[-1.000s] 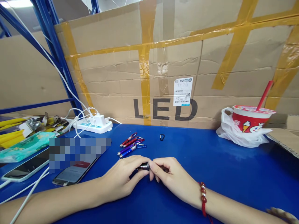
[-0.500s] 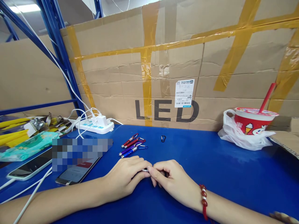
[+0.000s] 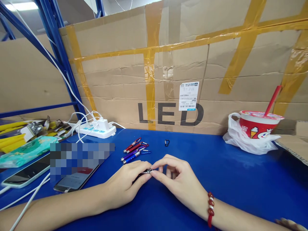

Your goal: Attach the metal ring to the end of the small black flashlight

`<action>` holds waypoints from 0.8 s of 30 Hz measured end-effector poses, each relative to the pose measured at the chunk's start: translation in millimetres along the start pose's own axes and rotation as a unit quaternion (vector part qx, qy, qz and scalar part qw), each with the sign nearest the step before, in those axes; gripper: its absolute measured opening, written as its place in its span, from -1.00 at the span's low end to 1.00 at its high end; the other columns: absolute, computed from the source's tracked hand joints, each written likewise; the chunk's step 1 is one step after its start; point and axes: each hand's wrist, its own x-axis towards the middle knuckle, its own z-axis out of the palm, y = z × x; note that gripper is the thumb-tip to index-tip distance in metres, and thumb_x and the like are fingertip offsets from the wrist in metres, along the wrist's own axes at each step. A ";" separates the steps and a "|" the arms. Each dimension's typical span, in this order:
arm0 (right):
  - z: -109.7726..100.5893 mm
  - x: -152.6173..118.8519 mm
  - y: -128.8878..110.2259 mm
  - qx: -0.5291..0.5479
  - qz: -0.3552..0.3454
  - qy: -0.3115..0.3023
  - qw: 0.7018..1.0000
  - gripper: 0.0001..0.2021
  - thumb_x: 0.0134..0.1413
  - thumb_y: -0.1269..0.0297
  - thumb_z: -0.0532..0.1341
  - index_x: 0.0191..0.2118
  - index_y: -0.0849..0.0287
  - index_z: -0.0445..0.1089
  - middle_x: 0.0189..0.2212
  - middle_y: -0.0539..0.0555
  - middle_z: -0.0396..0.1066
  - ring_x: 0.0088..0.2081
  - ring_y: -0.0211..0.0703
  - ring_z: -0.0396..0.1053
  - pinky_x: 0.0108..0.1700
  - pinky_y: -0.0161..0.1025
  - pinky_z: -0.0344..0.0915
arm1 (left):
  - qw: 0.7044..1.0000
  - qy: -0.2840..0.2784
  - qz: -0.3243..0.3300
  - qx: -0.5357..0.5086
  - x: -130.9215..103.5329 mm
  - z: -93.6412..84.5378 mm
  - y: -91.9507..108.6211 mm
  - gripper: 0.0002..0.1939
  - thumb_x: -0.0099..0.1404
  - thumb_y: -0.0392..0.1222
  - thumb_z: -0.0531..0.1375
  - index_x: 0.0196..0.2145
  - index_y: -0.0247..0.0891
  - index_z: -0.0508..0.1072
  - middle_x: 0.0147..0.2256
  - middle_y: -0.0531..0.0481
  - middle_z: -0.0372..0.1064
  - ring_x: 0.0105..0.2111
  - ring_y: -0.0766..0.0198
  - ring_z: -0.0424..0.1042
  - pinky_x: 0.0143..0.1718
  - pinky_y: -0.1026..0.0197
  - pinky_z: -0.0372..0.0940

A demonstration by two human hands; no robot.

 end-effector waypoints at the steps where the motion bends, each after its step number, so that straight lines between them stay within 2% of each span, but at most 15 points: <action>1: -0.2 0.3 1.2 0.001 -0.005 0.000 1.000 -0.81 -0.03 0.16 0.20 -0.41 0.17 0.44 -0.54 -0.05 0.24 -0.63 -0.41 0.02 -0.60 -0.39 0.00 | 1.000 -0.004 0.004 -0.003 0.2 -0.2 -0.1 -0.82 0.37 -0.27 -0.08 -0.20 -0.24 0.29 -0.30 0.01 0.35 -0.30 0.25 0.32 -0.24 0.27 0.21; 9: -1.4 1.9 5.7 0.052 -0.013 0.000 0.999 -0.84 -0.11 0.22 0.30 -0.39 0.18 0.49 -0.45 -0.02 0.30 -0.67 -0.49 0.07 -0.63 -0.42 0.06 | 1.000 0.003 0.000 -0.023 0.5 -1.4 -1.0 -0.82 0.37 -0.25 -0.09 -0.21 -0.23 0.29 -0.32 0.01 0.33 -0.31 0.26 0.30 -0.27 0.28 0.18; 14: -1.0 3.6 7.2 0.073 0.001 -0.032 0.997 -0.81 -0.10 0.19 0.29 -0.35 0.18 0.50 -0.40 -0.01 0.30 -0.72 -0.54 0.12 -0.64 -0.43 0.12 | 1.000 0.013 0.003 0.003 -1.1 -1.9 -0.9 -0.82 0.36 -0.24 -0.08 -0.27 -0.25 0.30 -0.40 0.03 0.32 -0.39 0.27 0.27 -0.35 0.27 0.15; 24: -0.9 2.5 4.0 0.061 0.028 -0.044 0.997 -0.75 -0.13 0.08 0.28 -0.38 0.16 0.51 -0.43 0.01 0.31 -0.70 -0.48 0.16 -0.67 -0.42 0.17 | 0.999 0.022 0.009 0.029 -0.4 -1.3 2.4 -0.86 0.30 -0.27 -0.04 -0.39 -0.26 0.26 -0.50 0.06 0.28 -0.46 0.29 0.23 -0.44 0.29 0.11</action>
